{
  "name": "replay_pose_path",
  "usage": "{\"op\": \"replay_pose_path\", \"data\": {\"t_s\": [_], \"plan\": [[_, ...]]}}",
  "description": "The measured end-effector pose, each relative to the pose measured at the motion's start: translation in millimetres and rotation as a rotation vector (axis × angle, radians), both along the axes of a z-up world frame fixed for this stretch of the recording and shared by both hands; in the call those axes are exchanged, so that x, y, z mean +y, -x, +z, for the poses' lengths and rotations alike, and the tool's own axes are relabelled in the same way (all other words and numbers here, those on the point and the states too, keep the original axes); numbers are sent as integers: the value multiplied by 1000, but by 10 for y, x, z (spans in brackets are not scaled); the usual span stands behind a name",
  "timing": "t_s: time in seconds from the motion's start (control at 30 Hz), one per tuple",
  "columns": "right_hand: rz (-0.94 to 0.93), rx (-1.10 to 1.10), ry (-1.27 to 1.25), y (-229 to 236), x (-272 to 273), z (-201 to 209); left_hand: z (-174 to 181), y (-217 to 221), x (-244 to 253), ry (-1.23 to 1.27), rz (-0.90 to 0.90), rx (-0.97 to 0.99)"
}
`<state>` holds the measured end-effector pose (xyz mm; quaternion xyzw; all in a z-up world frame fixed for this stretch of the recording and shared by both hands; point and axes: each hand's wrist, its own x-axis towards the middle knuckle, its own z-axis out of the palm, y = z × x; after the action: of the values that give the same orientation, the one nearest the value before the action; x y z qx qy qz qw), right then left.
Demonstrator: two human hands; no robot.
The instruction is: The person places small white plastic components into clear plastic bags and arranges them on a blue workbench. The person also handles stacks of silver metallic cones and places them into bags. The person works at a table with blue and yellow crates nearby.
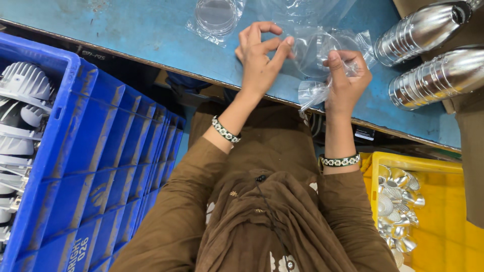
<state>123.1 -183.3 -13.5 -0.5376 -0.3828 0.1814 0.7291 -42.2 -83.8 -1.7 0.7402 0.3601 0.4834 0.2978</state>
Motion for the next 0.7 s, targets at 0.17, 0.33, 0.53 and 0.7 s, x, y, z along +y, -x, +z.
{"op": "replay_pose_path", "data": {"t_s": [0.17,0.33,0.53,0.7], "plan": [[-17,-209,37,20,37,-32,10,206,52,-161,-121,166],[14,-201,35,18,17,-17,31,264,102,-211,-217,171],[49,-25,53,-7,-37,-10,-9,283,206,-5,-158,143],[112,-47,41,-48,-35,-40,-33,263,307,-17,-249,145]]}}
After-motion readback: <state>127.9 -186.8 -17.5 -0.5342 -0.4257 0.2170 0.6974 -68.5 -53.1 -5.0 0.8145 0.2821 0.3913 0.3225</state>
